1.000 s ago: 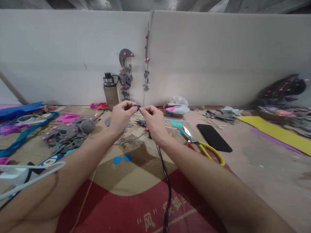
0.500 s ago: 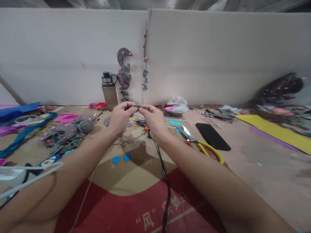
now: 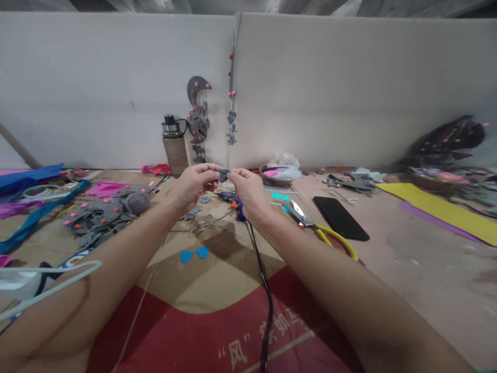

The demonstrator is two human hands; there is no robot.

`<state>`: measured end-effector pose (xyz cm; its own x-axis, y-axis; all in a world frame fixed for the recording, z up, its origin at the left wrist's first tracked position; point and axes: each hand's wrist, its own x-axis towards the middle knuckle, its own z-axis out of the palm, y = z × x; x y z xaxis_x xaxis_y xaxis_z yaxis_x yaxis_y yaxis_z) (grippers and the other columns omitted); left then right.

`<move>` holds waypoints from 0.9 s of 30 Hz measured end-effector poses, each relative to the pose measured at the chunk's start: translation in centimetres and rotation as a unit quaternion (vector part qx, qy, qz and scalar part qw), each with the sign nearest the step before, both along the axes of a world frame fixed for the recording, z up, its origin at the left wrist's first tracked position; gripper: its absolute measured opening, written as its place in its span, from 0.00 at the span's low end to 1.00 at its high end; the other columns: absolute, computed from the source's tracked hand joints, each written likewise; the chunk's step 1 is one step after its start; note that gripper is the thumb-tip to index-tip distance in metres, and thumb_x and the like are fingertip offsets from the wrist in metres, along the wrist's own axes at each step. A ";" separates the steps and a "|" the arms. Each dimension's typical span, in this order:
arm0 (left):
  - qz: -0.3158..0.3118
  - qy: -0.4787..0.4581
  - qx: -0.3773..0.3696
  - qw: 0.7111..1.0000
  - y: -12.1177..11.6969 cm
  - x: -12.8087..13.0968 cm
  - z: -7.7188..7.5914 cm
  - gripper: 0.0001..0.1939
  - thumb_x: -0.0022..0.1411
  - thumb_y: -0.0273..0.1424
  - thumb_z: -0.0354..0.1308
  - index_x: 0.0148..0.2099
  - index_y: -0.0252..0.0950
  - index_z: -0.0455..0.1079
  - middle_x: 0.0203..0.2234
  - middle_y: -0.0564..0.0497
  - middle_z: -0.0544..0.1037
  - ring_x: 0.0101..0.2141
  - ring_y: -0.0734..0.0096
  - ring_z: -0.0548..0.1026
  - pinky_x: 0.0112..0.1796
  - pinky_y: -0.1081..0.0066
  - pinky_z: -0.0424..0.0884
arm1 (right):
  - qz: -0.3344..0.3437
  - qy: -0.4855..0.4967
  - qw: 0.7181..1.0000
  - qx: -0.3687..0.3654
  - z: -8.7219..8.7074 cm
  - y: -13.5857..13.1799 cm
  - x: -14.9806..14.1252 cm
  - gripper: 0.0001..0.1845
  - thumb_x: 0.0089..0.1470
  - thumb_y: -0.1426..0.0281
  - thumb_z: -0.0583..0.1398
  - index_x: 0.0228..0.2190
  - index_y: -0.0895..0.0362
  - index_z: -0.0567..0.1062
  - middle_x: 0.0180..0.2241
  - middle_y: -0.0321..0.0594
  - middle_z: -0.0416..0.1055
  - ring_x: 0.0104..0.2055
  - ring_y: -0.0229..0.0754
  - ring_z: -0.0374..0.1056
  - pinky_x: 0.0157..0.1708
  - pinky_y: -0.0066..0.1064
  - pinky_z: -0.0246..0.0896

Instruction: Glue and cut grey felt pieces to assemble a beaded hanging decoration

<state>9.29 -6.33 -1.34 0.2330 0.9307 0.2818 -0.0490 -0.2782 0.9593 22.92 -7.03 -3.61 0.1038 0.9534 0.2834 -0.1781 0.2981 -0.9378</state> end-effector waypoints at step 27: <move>0.100 0.134 0.086 0.982 -0.4 0.0 0.2 0.07 0.48 0.33 0.60 0.25 0.35 0.70 0.15 0.55 0.67 0.19 0.78 0.61 0.23 0.74 0.57 | 0.028 -0.089 0.995 0.029 -0.1 0.5 0.5 0.09 0.43 0.63 0.59 0.24 0.57 0.71 0.17 0.28 0.58 0.19 0.31 0.49 0.22 0.26 0.45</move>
